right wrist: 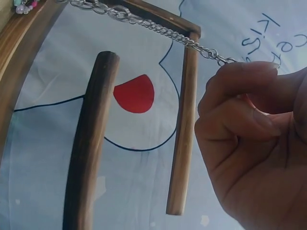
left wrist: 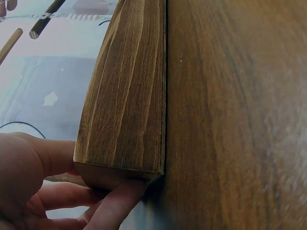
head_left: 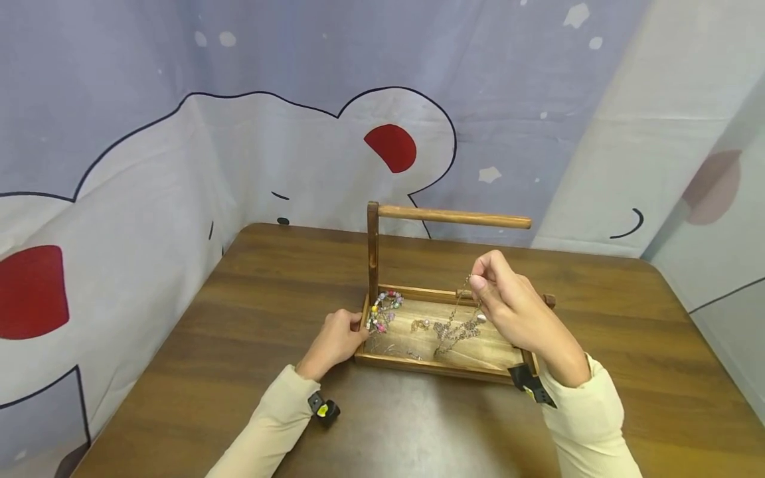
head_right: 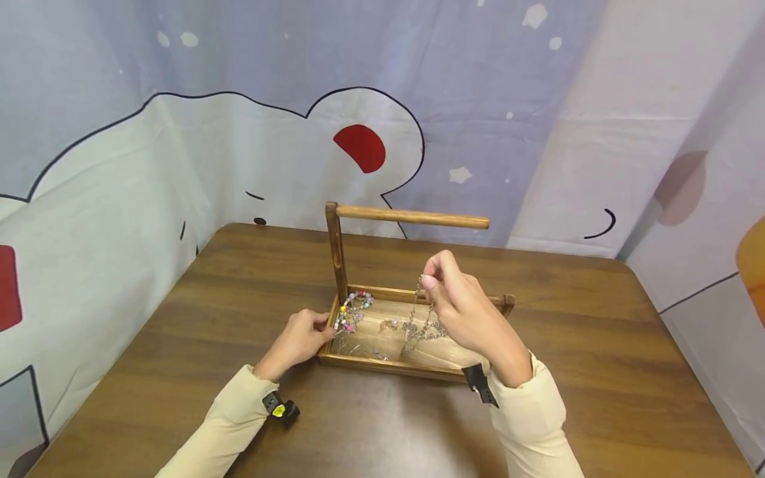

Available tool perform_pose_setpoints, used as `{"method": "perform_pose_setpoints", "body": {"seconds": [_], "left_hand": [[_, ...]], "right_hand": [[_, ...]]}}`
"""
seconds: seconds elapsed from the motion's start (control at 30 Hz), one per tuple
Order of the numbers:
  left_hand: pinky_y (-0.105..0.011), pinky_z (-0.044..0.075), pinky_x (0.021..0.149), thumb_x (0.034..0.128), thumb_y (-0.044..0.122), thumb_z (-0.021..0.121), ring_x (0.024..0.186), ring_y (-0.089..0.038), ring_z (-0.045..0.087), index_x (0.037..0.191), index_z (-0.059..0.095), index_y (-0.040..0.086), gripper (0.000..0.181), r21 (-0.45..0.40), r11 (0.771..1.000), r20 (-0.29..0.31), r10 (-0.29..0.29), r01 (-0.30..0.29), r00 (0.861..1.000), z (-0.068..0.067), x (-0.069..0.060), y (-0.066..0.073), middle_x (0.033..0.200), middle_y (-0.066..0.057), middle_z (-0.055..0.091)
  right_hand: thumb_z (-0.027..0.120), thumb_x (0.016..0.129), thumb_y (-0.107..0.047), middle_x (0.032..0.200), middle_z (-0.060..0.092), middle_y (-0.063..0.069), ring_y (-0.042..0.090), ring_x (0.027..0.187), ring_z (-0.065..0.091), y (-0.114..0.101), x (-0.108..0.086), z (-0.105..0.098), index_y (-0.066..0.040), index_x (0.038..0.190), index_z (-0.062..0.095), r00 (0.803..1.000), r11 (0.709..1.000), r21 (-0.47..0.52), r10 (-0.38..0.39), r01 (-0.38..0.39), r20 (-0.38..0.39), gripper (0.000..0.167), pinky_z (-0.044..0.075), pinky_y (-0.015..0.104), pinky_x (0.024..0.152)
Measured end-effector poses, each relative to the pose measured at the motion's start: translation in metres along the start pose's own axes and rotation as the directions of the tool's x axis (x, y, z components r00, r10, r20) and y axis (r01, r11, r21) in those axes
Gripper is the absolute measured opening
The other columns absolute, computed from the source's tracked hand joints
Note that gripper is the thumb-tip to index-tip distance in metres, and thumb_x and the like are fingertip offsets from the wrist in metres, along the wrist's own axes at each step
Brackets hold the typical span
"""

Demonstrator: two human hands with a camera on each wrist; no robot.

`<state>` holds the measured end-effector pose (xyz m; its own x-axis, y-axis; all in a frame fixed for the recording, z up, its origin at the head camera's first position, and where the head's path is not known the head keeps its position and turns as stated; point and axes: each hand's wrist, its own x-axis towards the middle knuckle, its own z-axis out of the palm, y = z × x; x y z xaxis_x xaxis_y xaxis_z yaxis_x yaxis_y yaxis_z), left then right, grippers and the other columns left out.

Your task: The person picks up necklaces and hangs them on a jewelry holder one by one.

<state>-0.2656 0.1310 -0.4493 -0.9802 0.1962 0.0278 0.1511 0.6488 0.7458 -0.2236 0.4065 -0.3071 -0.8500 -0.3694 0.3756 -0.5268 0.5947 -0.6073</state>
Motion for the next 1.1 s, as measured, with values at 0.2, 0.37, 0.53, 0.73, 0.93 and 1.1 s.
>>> {"method": "perform_pose_setpoints", "body": {"seconds": [0.2,0.37,0.53,0.73,0.93,1.1], "left_hand": [[-0.024,0.038,0.049,0.0782,0.004,0.060,0.053,-0.010,0.045,0.101,0.069,-0.002,0.025,0.007,1.000,-0.004,0.015,-0.015,1.000,0.000,0.001,0.000,0.088,-0.013,0.067],[-0.023,0.038,0.048,0.0782,0.004,0.060,0.053,-0.009,0.045,0.097,0.070,-0.001,0.022,0.006,1.000,-0.001,0.020,-0.020,1.000,0.000,0.001,0.001,0.071,-0.005,0.062],[-0.022,0.034,0.045,0.0777,0.004,0.059,0.049,-0.008,0.041,0.099,0.069,-0.002,0.024,0.002,1.000,0.003,0.018,-0.018,1.000,-0.001,0.000,0.001,0.061,0.000,0.053],[-0.023,0.035,0.046,0.0774,0.005,0.059,0.049,-0.008,0.042,0.094,0.070,-0.001,0.021,0.002,1.000,0.003,0.008,-0.008,1.000,-0.001,0.000,0.001,0.059,0.001,0.052],[-0.023,0.034,0.045,0.0772,0.004,0.059,0.049,-0.008,0.042,0.094,0.070,-0.001,0.020,0.009,1.000,-0.005,0.013,-0.013,1.000,-0.001,-0.001,0.003,0.058,0.001,0.052],[-0.023,0.035,0.046,0.0771,0.005,0.059,0.049,-0.008,0.042,0.087,0.071,0.002,0.015,0.017,1.000,-0.013,0.025,-0.025,1.000,-0.002,0.001,0.003,0.058,0.003,0.051]], "right_hand": [[0.041,0.097,-0.018,0.069,0.046,0.000,0.011,0.056,0.046,-0.002,0.011,0.001,-0.010,0.097,0.040,1.000,1.000,-0.012,-0.007,0.007,0.003,0.008,0.040,0.025,0.053],[0.041,0.097,-0.019,0.066,0.047,0.003,0.013,0.055,0.048,-0.005,0.019,0.001,-0.010,0.098,0.040,1.000,1.000,0.019,0.010,-0.011,0.005,0.009,0.041,0.026,0.052],[0.042,0.097,-0.019,0.065,0.048,0.005,0.015,0.052,0.048,-0.005,0.028,0.002,-0.009,0.099,0.041,0.999,0.996,0.080,0.035,-0.036,0.023,0.010,0.041,0.026,0.050],[0.042,0.096,-0.020,0.069,0.050,0.008,0.016,0.053,0.049,-0.001,0.038,0.005,-0.009,0.099,0.041,0.998,0.991,0.123,0.048,-0.051,0.030,0.011,0.042,0.027,0.050],[0.041,0.097,-0.017,0.073,0.052,0.011,0.019,0.057,0.050,0.004,0.047,0.008,-0.005,0.099,0.040,0.999,0.989,0.147,0.032,-0.034,0.014,0.012,0.044,0.027,0.051],[0.041,0.096,-0.015,0.076,0.053,0.013,0.020,0.058,0.051,0.009,0.051,0.009,-0.005,0.098,0.040,0.999,0.990,0.137,0.033,-0.032,-0.005,0.011,0.046,0.028,0.053]]}}
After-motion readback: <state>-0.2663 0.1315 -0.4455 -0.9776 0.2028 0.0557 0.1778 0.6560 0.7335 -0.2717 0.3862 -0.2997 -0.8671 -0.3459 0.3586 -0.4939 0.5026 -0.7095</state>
